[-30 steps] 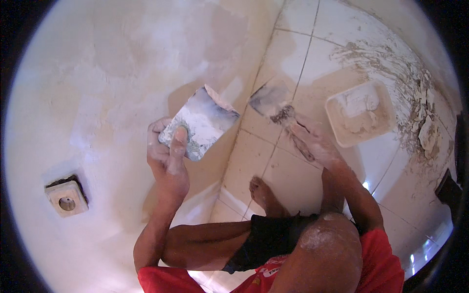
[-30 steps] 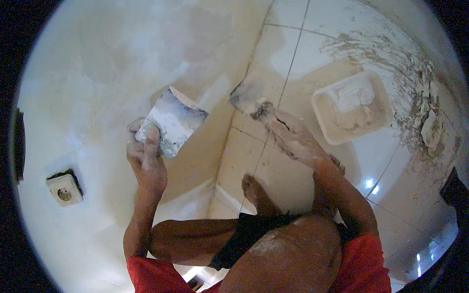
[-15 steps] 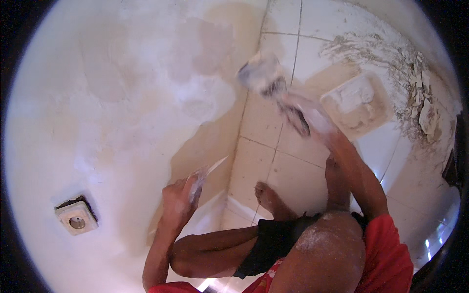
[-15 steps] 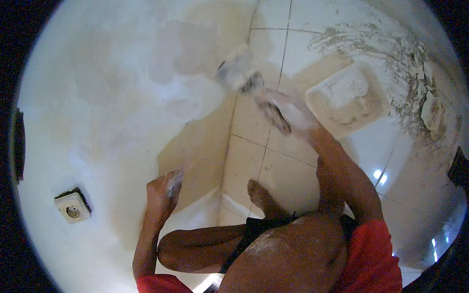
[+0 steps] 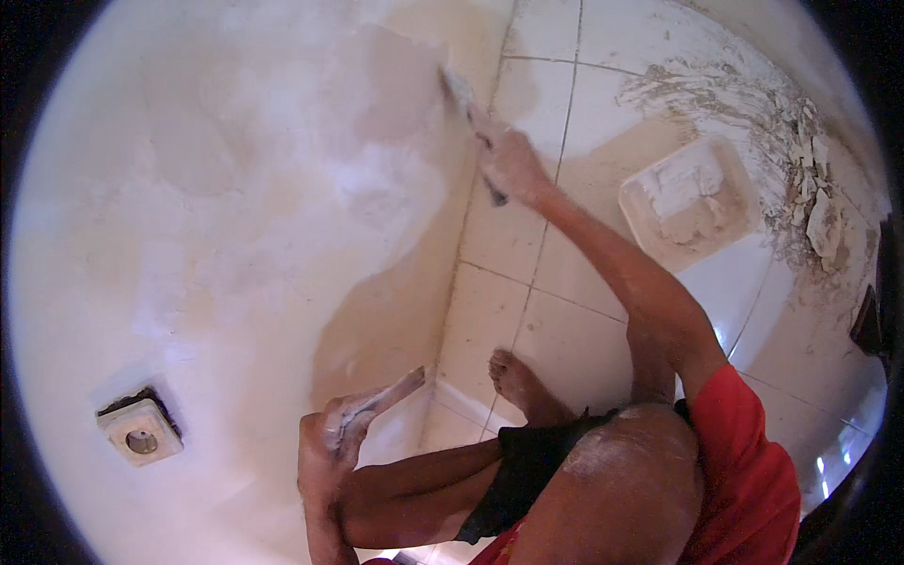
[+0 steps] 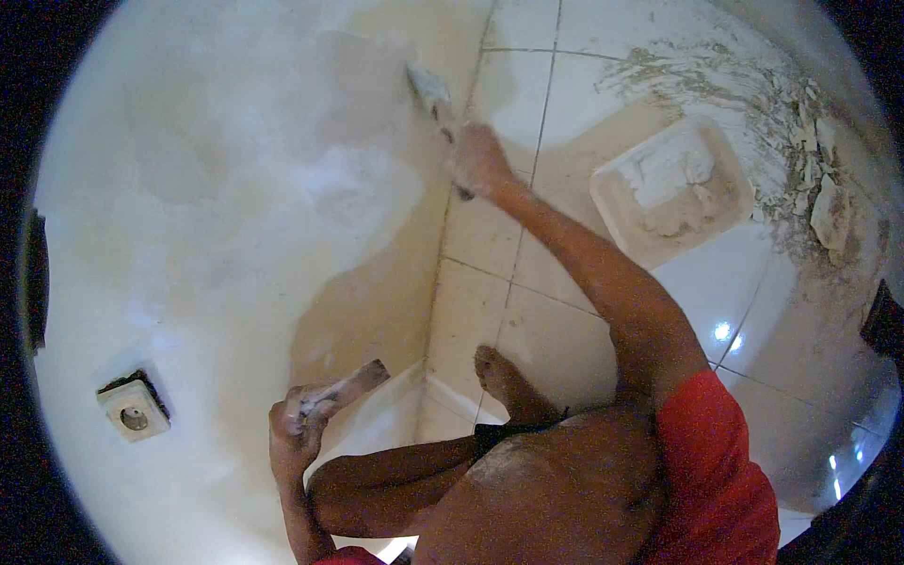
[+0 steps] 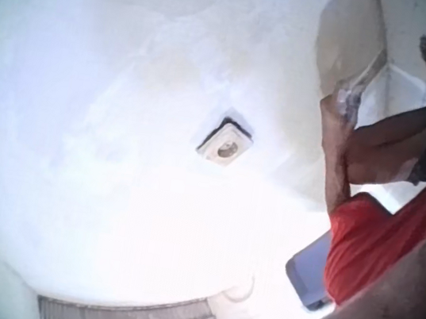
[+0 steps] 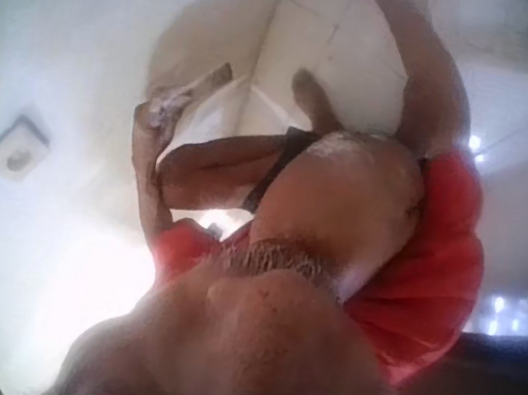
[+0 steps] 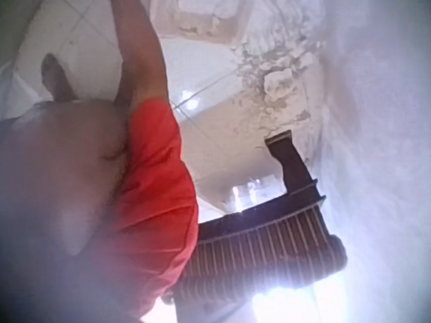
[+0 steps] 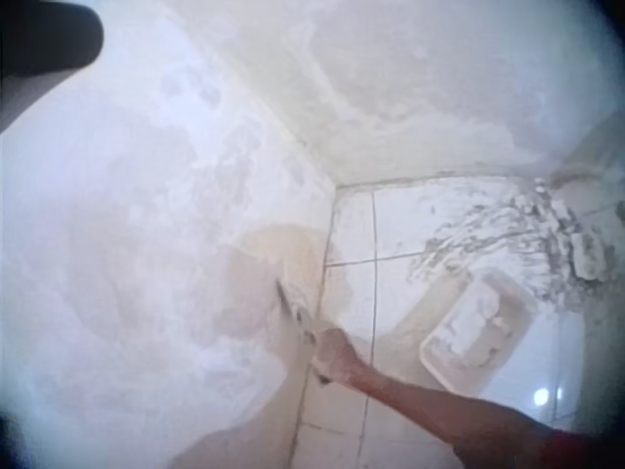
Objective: The person applies plaster to a wall using putty knives, scoops additional plaster from a container onto a putty knife, and spreads the plaster across the wall surface.
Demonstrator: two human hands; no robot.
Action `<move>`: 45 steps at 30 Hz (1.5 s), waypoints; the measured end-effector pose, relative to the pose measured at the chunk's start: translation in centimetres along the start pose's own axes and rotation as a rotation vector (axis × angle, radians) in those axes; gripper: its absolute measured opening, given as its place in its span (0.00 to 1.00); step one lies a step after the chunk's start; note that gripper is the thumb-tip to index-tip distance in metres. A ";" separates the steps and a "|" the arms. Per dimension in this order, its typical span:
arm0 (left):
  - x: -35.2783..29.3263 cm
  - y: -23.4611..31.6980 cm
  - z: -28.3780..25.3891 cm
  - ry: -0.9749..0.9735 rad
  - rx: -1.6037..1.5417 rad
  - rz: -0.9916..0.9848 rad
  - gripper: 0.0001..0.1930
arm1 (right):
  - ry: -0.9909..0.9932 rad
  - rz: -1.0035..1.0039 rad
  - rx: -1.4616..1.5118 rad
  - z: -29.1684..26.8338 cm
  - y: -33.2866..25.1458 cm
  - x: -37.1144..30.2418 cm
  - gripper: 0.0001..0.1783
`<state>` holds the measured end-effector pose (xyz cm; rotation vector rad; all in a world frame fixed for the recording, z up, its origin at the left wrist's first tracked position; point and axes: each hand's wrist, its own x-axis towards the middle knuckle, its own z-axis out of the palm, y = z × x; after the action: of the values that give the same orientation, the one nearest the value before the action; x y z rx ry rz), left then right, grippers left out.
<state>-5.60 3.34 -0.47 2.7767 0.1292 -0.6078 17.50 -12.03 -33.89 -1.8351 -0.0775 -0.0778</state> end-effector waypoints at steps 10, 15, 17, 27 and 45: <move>-0.3 -1.3 -0.4 -0.059 -0.040 -0.042 0.09 | -0.141 0.046 0.363 -1.6 -4.0 -8.0 0.23; -0.4 -1.6 -0.3 -0.076 -0.059 -0.059 0.09 | -0.150 0.380 0.620 -7.0 -2.5 0.5 0.19; -0.5 -1.8 -0.2 -0.067 -0.051 -0.050 0.09 | -0.192 0.310 0.588 -7.8 -2.2 2.4 0.19; -0.4 -2.4 -0.4 -0.041 -0.060 0.038 0.11 | -0.344 0.180 0.415 -5.4 -3.2 -1.2 0.22; 7.5 2.3 1.8 -0.204 -0.201 0.122 0.11 | -0.304 0.192 0.188 -25.8 -6.8 -13.6 0.19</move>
<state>0.88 0.74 -4.57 2.4923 -0.0220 -0.7951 2.98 -35.33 -21.92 -1.6455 -0.1171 0.3334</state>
